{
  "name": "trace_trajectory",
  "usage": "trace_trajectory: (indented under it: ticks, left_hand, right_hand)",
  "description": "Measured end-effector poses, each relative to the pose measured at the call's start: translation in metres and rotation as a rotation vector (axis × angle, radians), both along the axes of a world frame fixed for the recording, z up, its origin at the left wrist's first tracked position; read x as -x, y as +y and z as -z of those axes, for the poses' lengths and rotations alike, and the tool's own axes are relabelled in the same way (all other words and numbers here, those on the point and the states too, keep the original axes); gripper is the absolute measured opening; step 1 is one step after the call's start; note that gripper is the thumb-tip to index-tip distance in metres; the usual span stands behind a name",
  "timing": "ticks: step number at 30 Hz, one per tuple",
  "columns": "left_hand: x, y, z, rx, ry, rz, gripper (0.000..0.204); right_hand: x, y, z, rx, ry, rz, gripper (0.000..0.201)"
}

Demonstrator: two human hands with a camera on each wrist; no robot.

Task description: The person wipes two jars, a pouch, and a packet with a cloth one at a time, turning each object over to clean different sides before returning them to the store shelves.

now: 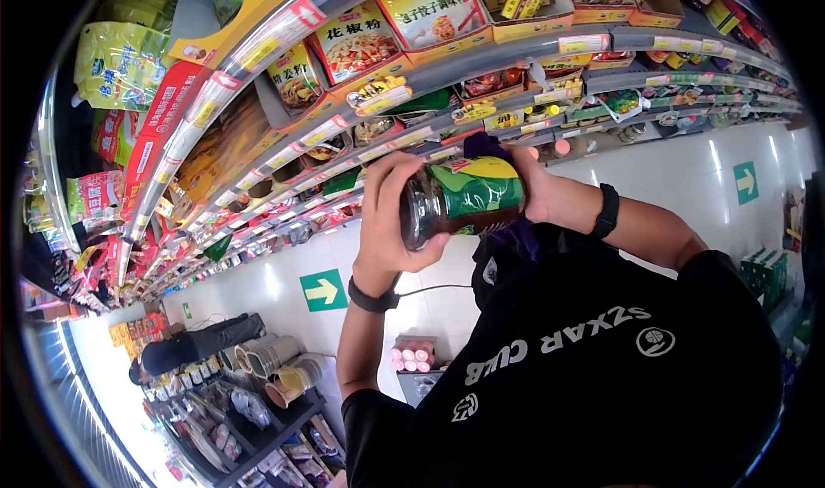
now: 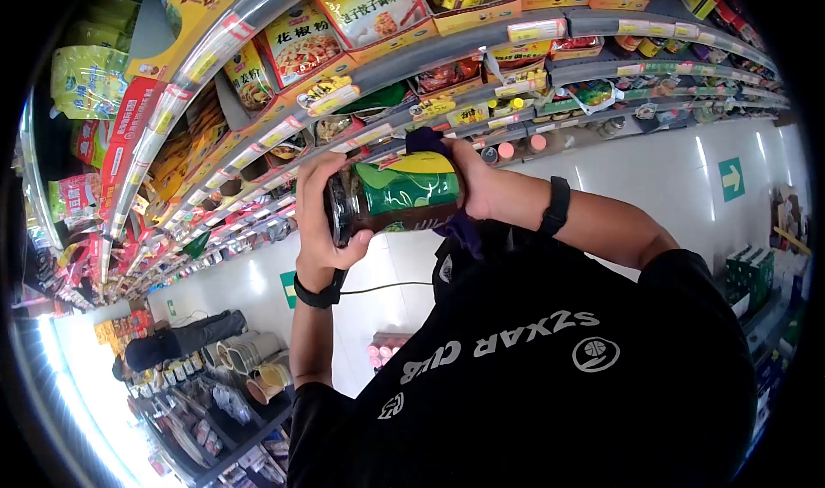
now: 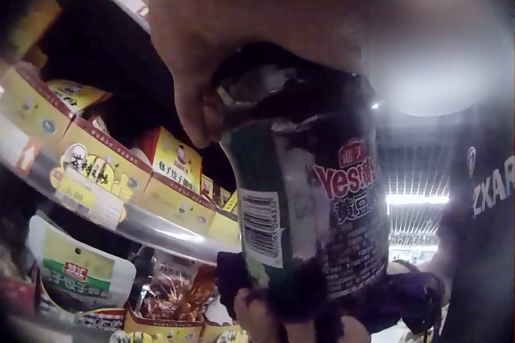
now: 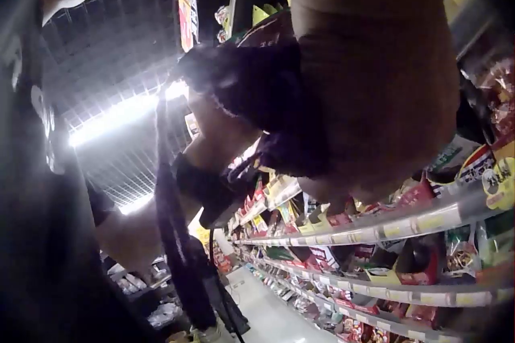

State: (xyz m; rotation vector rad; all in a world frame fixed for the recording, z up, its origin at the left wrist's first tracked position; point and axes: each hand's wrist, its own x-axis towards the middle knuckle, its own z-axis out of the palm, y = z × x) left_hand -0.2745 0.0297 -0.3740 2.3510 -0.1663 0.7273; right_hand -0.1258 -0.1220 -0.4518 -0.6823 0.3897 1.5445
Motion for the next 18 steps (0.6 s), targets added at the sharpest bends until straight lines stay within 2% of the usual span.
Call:
trace_trajectory:
  ticks: [4, 5, 8, 12, 13, 15, 16, 17, 18]
  left_hand:
    - [-0.017, -0.033, -0.001, -0.011, -0.032, -0.185, 0.062]
    - [-0.023, -0.04, -0.001, -0.003, -0.057, -0.224, 0.06]
    - [-0.036, -0.063, -0.009, 0.028, 0.006, -0.368, 0.063]
    - [-0.045, -0.078, -0.012, 0.129, 0.009, -0.482, 0.058]
    - [-0.047, -0.079, -0.015, 0.105, 0.003, -0.496, 0.057]
    - [-0.051, -0.083, -0.021, 0.034, 0.007, -0.54, 0.057]
    - [-0.055, -0.085, -0.023, -0.001, -0.005, -0.563, 0.057]
    - [-0.06, -0.094, -0.03, 0.012, 0.013, -0.579, 0.057]
    - [-0.064, -0.099, -0.031, -0.03, 0.018, -0.593, 0.058]
  right_hand:
    - [-0.023, -0.025, -0.018, 0.043, -0.074, -0.07, 0.053]
    - [-0.031, -0.03, -0.003, -0.008, -0.049, -0.096, 0.055]
    - [-0.042, -0.04, -0.016, 0.051, -0.022, -0.068, 0.056]
    - [-0.043, -0.052, -0.032, 0.004, -0.229, 0.238, 0.045]
    - [-0.046, -0.05, -0.012, 0.022, -0.261, 0.287, 0.038]
    - [-0.046, -0.057, -0.007, -0.14, -0.53, 0.31, 0.037]
    - [-0.049, -0.06, -0.018, -0.224, -0.677, 0.32, 0.038]
    - [-0.049, -0.069, -0.033, -0.256, -0.744, 0.25, 0.034]
    - [-0.042, -0.063, -0.03, -0.437, -0.777, 0.352, 0.036]
